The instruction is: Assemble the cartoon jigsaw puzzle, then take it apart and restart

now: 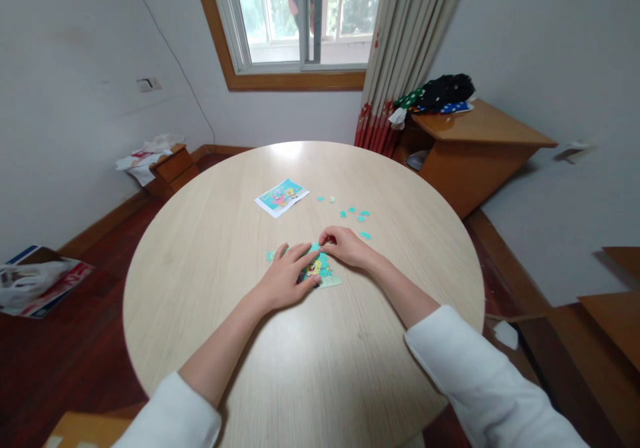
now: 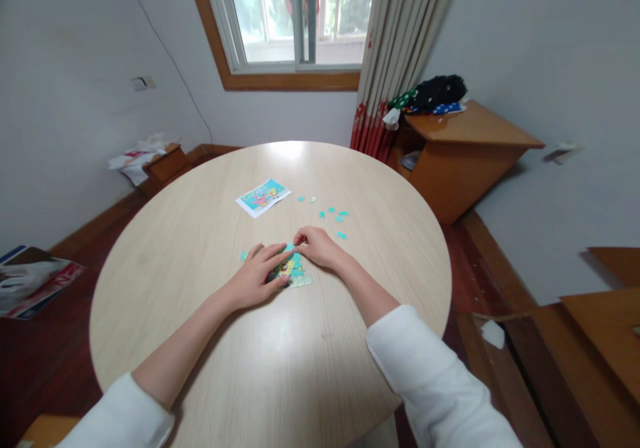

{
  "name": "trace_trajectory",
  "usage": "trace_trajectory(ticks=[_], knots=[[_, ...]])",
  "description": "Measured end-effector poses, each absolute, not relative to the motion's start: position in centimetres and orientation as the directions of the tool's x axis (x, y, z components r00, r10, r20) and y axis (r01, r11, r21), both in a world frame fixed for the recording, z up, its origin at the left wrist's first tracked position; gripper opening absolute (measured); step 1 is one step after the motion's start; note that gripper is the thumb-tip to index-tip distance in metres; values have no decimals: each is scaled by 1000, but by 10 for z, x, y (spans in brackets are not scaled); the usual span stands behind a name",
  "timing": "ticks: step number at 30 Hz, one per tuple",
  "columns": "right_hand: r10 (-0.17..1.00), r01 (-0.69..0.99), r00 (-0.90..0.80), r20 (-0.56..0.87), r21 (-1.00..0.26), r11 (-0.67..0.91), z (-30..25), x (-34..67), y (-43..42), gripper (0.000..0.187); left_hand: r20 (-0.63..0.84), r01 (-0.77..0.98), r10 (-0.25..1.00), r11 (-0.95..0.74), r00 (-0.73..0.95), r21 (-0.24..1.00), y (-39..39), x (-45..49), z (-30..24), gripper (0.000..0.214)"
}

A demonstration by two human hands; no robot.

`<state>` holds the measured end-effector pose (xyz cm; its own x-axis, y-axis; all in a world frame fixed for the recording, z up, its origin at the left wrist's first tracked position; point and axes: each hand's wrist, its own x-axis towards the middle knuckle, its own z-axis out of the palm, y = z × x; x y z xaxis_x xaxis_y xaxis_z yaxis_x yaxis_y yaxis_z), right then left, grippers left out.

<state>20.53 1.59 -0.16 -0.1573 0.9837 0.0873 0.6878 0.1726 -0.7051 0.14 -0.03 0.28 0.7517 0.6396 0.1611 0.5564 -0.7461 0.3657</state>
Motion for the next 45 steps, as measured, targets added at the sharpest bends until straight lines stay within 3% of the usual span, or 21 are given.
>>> trace_trajectory(ticks=[5, 12, 18, 29, 37, 45], knots=[[984, 667, -151, 96, -724, 173, -3, 205, 17, 10, 118, 590, 636, -759, 763, 275, -4, 7, 3, 48], [985, 725, -141, 96, -667, 169, 0, 203, 16, 11, 134, 612, 655, -748, 744, 255, -6, 11, 3, 44], [993, 568, -118, 24, -818, 87, -4, 202, 19, 6, 104, 630, 666, -737, 738, 246, -7, 14, 5, 41], [987, 333, -134, 90, -934, 130, -13, 206, 25, 11, 118, 631, 667, -738, 736, 240, -8, 13, 4, 41], [981, 681, 43, 189, -724, 110, -12, 224, 28, 3, 171, 594, 651, -751, 740, 290, -3, 9, -4, 40], [947, 779, 129, 295, -621, 87, -4, 241, 26, 14, 148, 602, 671, -725, 726, 336, -3, 8, -1, 40]])
